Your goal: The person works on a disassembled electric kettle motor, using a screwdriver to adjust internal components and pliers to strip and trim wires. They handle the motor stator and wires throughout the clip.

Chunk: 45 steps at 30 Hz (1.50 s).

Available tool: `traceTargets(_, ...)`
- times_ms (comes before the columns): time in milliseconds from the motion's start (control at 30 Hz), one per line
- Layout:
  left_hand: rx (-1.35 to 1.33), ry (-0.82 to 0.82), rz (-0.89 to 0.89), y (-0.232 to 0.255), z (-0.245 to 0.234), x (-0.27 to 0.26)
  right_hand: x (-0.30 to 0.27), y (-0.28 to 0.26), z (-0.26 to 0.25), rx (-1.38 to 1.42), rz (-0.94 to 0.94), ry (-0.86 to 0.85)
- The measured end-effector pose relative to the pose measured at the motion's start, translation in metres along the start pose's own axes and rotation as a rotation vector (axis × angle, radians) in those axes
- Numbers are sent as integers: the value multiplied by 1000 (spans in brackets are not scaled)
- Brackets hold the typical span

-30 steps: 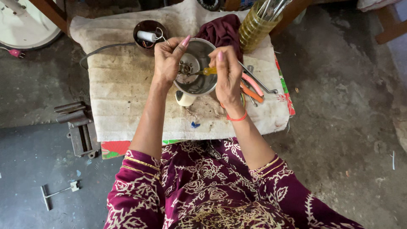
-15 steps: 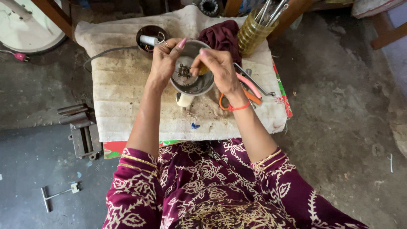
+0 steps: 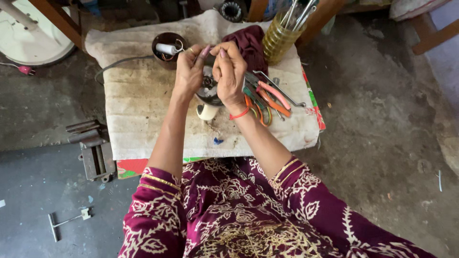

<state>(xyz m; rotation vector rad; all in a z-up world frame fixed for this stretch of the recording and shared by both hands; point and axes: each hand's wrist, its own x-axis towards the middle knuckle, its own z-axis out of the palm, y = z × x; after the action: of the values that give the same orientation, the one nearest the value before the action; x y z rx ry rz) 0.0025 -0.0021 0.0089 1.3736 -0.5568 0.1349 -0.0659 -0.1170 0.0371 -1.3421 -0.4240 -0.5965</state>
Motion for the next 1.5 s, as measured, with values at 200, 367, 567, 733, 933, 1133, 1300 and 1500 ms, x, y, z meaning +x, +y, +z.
traceTargets(200, -104, 12, -75, -20, -9, -2, -18, -1, 12, 160, 109, -47)
traceTargets(367, -87, 40, -84, -13, -10, 3, -3, -6, -2, 94, 90, -126)
traceTargets(567, -131, 42, -177, -14, -16, 4, 16, -2, -36, 236, 170, -205)
traceTargets(733, -61, 35, -149, -6, -14, 3, 28, -6, -53, 329, 208, -279)
traceTargets(933, -53, 73, -201, -3, -14, 3, 3, -5, -30, 204, 64, -43)
traceTargets(1133, -13, 48, -92, -6, -10, 0, 4, -5, -20, 266, 57, 105)
traceTargets(1300, -26, 83, -157, -2, -16, -1, -6, -3, -27, 290, 7, 83)
traceTargets(1500, -82, 66, -133, -2, -16, 0, -4, 2, -39, 369, 7, 140)
